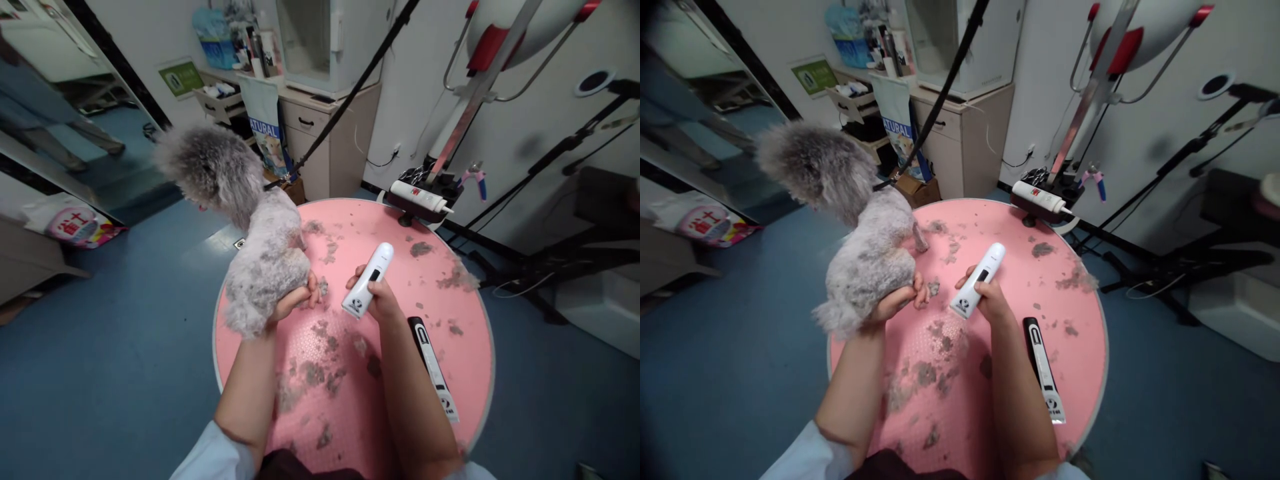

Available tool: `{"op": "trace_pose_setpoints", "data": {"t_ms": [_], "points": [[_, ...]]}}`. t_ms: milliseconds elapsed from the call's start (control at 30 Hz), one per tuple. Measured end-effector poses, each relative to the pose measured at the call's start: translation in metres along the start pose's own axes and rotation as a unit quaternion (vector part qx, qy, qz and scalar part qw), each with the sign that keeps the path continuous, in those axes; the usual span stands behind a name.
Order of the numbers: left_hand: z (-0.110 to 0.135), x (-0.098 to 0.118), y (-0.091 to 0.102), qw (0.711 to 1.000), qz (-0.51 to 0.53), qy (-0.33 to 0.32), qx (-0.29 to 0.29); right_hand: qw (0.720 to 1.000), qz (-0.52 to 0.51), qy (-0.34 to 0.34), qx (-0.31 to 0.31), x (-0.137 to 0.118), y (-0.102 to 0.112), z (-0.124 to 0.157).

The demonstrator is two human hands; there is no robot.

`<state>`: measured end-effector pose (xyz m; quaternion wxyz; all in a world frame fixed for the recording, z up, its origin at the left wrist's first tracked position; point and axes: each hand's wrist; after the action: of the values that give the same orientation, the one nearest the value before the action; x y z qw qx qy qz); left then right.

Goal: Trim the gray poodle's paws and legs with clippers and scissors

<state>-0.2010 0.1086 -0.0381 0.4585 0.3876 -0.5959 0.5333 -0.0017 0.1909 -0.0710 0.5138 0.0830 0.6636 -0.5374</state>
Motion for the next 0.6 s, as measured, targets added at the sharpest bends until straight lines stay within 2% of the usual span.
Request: {"op": "trace_pose_setpoints", "data": {"t_ms": [67,100,267,400,533,600], "points": [[0.000,0.000,-0.001,1.000,0.004,-0.013,0.007,0.998,-0.004,0.019,0.068,0.002,0.002,-0.003],[-0.001,0.000,-0.002,1.000,0.007,-0.018,0.011,0.996,-0.006,0.021,0.082,0.003,0.001,-0.005],[-0.003,0.004,-0.013,0.999,0.013,-0.011,0.051,0.998,-0.003,0.003,0.065,0.007,-0.003,-0.006],[-0.004,0.004,-0.015,0.998,0.006,-0.024,0.058,0.997,-0.002,-0.026,0.068,0.005,-0.007,-0.007],[-0.004,-0.002,-0.012,0.999,0.003,-0.036,0.034,0.988,0.043,-0.022,0.147,0.007,-0.014,-0.011],[-0.004,-0.005,-0.011,0.999,-0.002,-0.044,0.021,0.985,0.063,-0.016,0.163,0.010,-0.018,-0.013]]}}
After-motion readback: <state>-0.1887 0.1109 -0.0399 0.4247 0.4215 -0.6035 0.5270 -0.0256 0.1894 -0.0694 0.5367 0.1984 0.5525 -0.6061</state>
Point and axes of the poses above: each hand's wrist, its own z-axis away from the middle knuckle, its own y-axis out of the back of the hand, x = y × z
